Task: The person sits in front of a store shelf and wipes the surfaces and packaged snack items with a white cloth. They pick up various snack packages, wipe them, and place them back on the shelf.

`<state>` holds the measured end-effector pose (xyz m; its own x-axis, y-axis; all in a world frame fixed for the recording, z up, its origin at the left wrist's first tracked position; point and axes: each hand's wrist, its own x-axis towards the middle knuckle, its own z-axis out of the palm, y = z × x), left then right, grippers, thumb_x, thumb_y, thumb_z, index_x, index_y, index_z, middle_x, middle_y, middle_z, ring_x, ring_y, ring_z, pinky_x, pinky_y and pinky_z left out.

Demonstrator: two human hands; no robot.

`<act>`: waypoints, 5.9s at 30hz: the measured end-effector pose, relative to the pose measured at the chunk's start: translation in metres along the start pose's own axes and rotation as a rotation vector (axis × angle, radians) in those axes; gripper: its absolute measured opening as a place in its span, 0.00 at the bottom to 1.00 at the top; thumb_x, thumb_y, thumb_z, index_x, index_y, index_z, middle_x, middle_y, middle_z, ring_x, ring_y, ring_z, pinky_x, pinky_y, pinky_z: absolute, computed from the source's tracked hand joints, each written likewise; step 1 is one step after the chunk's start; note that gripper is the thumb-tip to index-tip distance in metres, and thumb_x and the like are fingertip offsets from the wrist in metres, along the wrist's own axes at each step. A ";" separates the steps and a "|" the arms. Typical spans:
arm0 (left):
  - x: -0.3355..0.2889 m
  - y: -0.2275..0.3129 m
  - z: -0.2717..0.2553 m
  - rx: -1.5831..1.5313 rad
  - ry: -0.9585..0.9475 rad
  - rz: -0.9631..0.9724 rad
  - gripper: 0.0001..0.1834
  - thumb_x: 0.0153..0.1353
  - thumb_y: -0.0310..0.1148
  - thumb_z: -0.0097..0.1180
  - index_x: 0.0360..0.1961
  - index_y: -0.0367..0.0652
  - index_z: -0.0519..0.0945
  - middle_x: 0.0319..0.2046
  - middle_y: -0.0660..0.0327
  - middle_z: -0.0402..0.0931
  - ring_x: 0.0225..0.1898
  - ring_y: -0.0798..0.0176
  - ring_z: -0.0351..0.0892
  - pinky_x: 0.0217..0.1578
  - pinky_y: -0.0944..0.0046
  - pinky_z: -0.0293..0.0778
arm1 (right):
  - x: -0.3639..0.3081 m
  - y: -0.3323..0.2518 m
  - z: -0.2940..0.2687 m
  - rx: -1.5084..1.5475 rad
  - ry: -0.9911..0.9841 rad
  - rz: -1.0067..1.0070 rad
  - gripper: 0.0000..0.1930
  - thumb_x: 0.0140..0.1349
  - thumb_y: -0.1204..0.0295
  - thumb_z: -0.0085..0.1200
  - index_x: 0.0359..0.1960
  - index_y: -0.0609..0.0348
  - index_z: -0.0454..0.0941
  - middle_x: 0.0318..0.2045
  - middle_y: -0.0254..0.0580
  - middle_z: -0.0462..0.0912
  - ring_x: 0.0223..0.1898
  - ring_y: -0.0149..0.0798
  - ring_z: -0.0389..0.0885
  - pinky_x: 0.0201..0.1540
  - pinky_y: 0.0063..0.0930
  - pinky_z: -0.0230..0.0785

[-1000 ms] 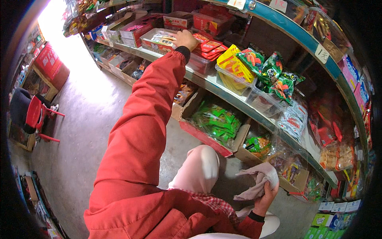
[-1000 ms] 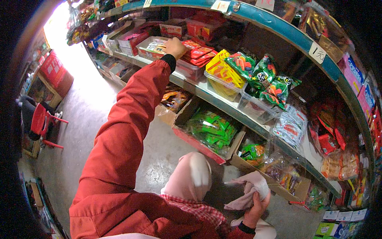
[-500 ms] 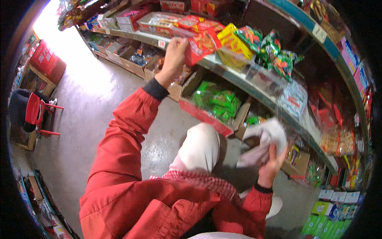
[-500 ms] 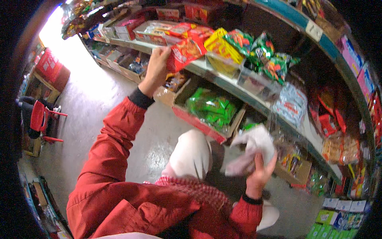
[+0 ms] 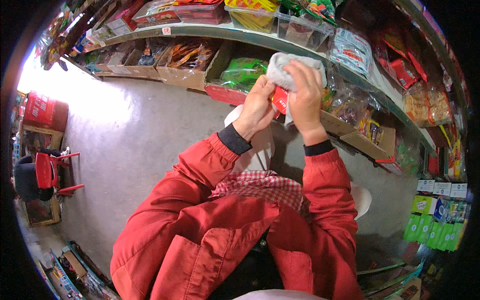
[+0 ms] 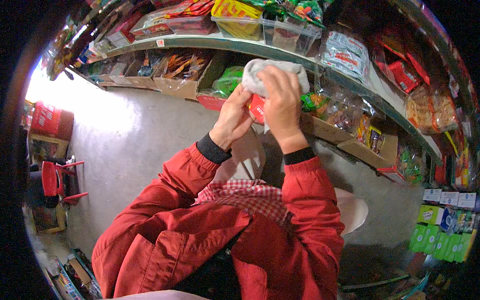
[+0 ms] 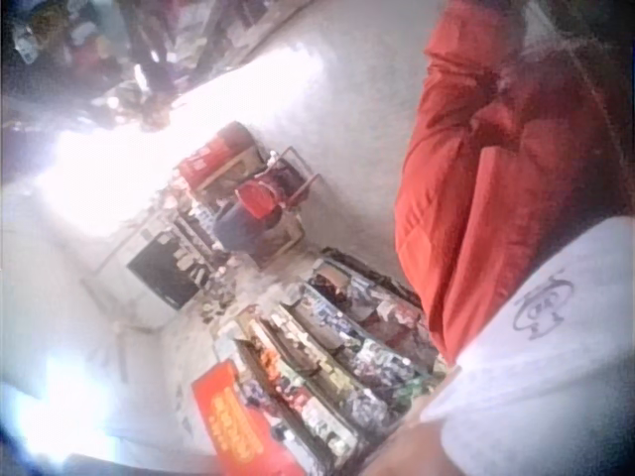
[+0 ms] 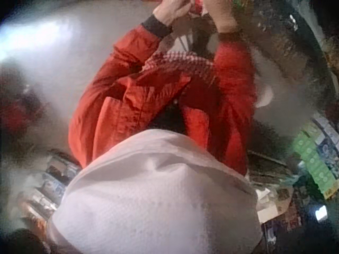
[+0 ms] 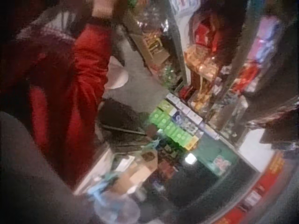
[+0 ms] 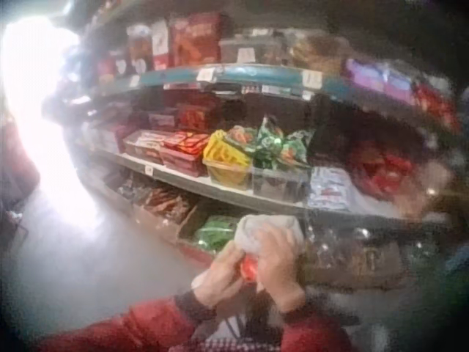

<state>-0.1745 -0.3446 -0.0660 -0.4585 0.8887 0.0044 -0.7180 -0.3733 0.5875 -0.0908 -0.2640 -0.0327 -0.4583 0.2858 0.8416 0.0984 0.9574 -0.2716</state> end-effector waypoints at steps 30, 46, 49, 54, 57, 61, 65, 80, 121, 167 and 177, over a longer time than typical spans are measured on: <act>-0.004 -0.047 -0.007 -0.100 -0.031 0.008 0.05 0.68 0.33 0.39 0.36 0.44 0.65 0.34 0.64 0.69 0.37 0.67 0.72 0.44 0.62 0.73 | -0.076 -0.002 -0.050 -0.118 -0.094 0.312 0.21 0.44 0.88 0.48 0.42 0.57 0.76 0.38 0.47 0.72 0.43 0.51 0.71 0.47 0.40 0.63; 0.002 0.003 -0.017 -0.081 0.032 0.178 0.06 0.67 0.33 0.40 0.33 0.45 0.64 0.29 0.67 0.65 0.31 0.70 0.70 0.39 0.65 0.74 | -0.080 -0.017 -0.051 0.080 -0.329 0.228 0.20 0.39 0.89 0.46 0.36 0.60 0.78 0.37 0.46 0.71 0.42 0.50 0.70 0.45 0.38 0.64; 0.025 0.037 -0.028 -0.072 0.108 0.234 0.05 0.66 0.32 0.43 0.33 0.43 0.66 0.29 0.66 0.67 0.32 0.69 0.71 0.39 0.64 0.74 | -0.091 -0.008 -0.053 0.134 -0.324 0.300 0.19 0.41 0.88 0.46 0.36 0.59 0.78 0.37 0.46 0.71 0.42 0.51 0.70 0.44 0.41 0.64; 0.078 0.113 -0.045 0.014 0.161 0.446 0.07 0.65 0.30 0.42 0.36 0.38 0.70 0.33 0.60 0.74 0.35 0.63 0.77 0.42 0.61 0.76 | -0.108 0.009 -0.066 0.151 -0.344 0.397 0.19 0.40 0.87 0.44 0.37 0.62 0.76 0.38 0.48 0.72 0.43 0.52 0.70 0.47 0.40 0.63; 0.111 0.167 -0.053 0.115 0.064 0.541 0.08 0.64 0.29 0.40 0.37 0.36 0.70 0.35 0.56 0.76 0.36 0.61 0.78 0.41 0.60 0.76 | -0.122 0.019 -0.071 0.184 -0.383 0.479 0.18 0.42 0.85 0.46 0.38 0.63 0.75 0.39 0.49 0.73 0.45 0.51 0.71 0.51 0.39 0.62; 0.162 0.214 -0.059 -0.016 0.261 0.573 0.13 0.65 0.29 0.36 0.42 0.32 0.70 0.40 0.51 0.75 0.41 0.56 0.78 0.44 0.57 0.76 | -0.151 0.039 -0.067 0.137 -0.351 0.563 0.17 0.40 0.88 0.50 0.36 0.64 0.75 0.36 0.47 0.74 0.42 0.50 0.73 0.48 0.38 0.64; 0.187 0.245 -0.063 0.002 0.420 0.543 0.13 0.65 0.29 0.35 0.42 0.32 0.70 0.36 0.51 0.77 0.38 0.55 0.79 0.41 0.54 0.77 | -0.166 0.068 -0.065 0.069 -0.451 0.467 0.14 0.42 0.83 0.52 0.35 0.63 0.75 0.37 0.47 0.75 0.42 0.51 0.73 0.46 0.40 0.66; 0.354 0.344 -0.216 1.139 0.905 0.741 0.08 0.58 0.32 0.46 0.30 0.42 0.77 0.27 0.56 0.78 0.30 0.56 0.78 0.26 0.54 0.73 | -0.141 0.058 -0.042 0.082 -0.504 0.654 0.16 0.41 0.86 0.52 0.36 0.65 0.75 0.36 0.47 0.74 0.41 0.50 0.74 0.46 0.38 0.65; 0.026 0.115 -0.233 1.572 0.880 0.409 0.08 0.55 0.34 0.57 0.29 0.40 0.78 0.26 0.64 0.75 0.30 0.67 0.72 0.34 0.65 0.69 | -0.190 0.067 -0.083 0.039 -0.404 0.815 0.19 0.45 0.86 0.52 0.43 0.64 0.73 0.42 0.45 0.76 0.46 0.45 0.73 0.52 0.34 0.62; -0.236 -0.079 -0.342 1.449 0.659 -0.916 0.08 0.57 0.34 0.52 0.29 0.41 0.78 0.23 0.60 0.77 0.25 0.66 0.75 0.28 0.64 0.71 | -0.157 0.061 0.009 0.665 -0.470 1.292 0.25 0.47 0.87 0.53 0.51 0.63 0.68 0.44 0.42 0.74 0.44 0.38 0.73 0.48 0.30 0.65; -0.108 -0.055 -0.366 1.264 0.839 -0.758 0.07 0.56 0.32 0.52 0.29 0.41 0.78 0.23 0.61 0.77 0.26 0.66 0.75 0.28 0.64 0.71 | -0.083 0.104 0.149 0.702 -0.823 1.165 0.24 0.47 0.86 0.51 0.49 0.63 0.70 0.42 0.41 0.75 0.42 0.37 0.73 0.47 0.29 0.66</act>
<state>-0.2770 -0.5172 -0.3953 -0.6622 0.2246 -0.7149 -0.2441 0.8373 0.4892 -0.1738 -0.1945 -0.2004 -0.7816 0.4948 -0.3798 0.4189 -0.0347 -0.9074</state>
